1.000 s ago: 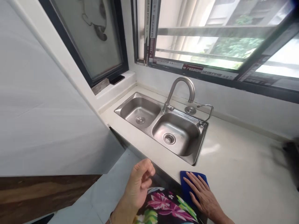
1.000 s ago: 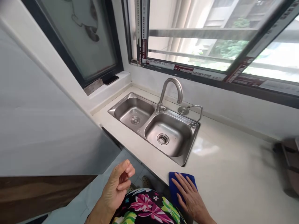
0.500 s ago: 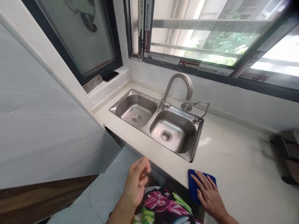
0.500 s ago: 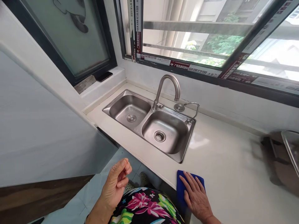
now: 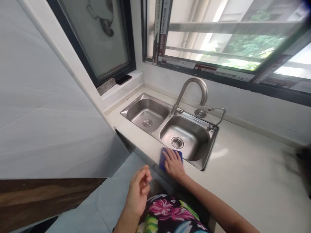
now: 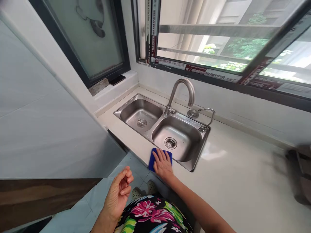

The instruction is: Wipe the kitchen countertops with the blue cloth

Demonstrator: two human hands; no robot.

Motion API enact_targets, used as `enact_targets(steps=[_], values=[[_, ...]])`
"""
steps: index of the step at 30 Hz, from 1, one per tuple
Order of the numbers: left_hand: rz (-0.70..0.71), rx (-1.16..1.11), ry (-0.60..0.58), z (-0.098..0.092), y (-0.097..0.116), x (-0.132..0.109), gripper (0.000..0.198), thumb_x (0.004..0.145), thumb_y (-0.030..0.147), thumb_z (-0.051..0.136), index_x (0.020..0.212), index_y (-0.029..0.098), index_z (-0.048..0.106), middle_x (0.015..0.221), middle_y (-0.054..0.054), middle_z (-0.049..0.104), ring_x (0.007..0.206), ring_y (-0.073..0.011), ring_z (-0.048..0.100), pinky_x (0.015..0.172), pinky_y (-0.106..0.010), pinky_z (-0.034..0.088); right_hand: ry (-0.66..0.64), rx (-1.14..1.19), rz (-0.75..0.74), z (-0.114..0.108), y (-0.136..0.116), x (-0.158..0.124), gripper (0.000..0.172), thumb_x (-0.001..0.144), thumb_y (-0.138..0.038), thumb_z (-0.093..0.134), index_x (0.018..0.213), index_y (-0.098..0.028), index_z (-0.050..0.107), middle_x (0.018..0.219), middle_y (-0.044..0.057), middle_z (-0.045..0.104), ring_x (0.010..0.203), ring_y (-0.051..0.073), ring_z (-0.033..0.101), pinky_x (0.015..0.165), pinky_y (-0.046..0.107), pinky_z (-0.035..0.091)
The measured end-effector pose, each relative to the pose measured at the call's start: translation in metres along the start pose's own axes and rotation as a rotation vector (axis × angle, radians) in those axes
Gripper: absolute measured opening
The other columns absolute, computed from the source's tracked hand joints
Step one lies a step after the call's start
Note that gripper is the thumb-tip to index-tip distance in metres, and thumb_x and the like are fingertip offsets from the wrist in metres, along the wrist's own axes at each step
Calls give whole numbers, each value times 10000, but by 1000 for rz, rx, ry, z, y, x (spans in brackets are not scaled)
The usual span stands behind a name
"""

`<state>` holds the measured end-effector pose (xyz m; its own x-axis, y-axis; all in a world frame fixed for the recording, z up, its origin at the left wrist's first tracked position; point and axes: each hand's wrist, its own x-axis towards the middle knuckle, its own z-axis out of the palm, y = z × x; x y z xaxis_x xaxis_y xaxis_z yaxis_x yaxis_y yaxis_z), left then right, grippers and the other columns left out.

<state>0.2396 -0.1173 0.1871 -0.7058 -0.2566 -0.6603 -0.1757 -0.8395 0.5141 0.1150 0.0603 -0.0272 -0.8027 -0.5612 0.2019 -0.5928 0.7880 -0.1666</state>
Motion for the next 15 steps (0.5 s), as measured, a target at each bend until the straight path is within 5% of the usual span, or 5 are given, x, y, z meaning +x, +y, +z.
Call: enact_targets(steps=[3, 7, 11, 15], values=[[-24, -68, 58, -17, -9, 12, 240, 624, 135, 797, 695, 150, 568, 742, 17, 541, 615, -61, 496, 355, -104, 250, 2, 48, 37, 4, -23, 28, 551, 919, -273, 452, 1460, -170, 467, 1581, 129, 348, 1469, 304, 278, 1216, 540, 146], [-123, -284, 64, -45, -20, 38, 360, 609, -28, 586, 556, 188, 303, 536, 73, 339, 458, -50, 375, 350, -110, 257, 1, 61, -34, -2, -12, 18, 577, 936, -329, 463, 1494, -189, 424, 1595, 110, 326, 1476, 276, 267, 1222, 509, 168], [-390, -299, 5, -69, -26, 65, 286, 619, 12, 537, 593, 202, 326, 524, 63, 325, 452, -80, 390, 366, -139, 306, 9, -5, 17, -20, 22, -45, 614, 917, -280, 463, 1523, -226, 375, 1606, 75, 311, 1484, 247, 254, 1224, 489, 188], [-461, -195, -26, -87, -35, 94, 216, 764, 133, 579, 666, 197, 397, 575, 59, 360, 495, -81, 427, 394, -137, 338, 31, -149, 205, -37, 64, -135, 633, 912, -242, 425, 1539, -231, 339, 1611, 69, 301, 1477, 237, 274, 1210, 484, 225]])
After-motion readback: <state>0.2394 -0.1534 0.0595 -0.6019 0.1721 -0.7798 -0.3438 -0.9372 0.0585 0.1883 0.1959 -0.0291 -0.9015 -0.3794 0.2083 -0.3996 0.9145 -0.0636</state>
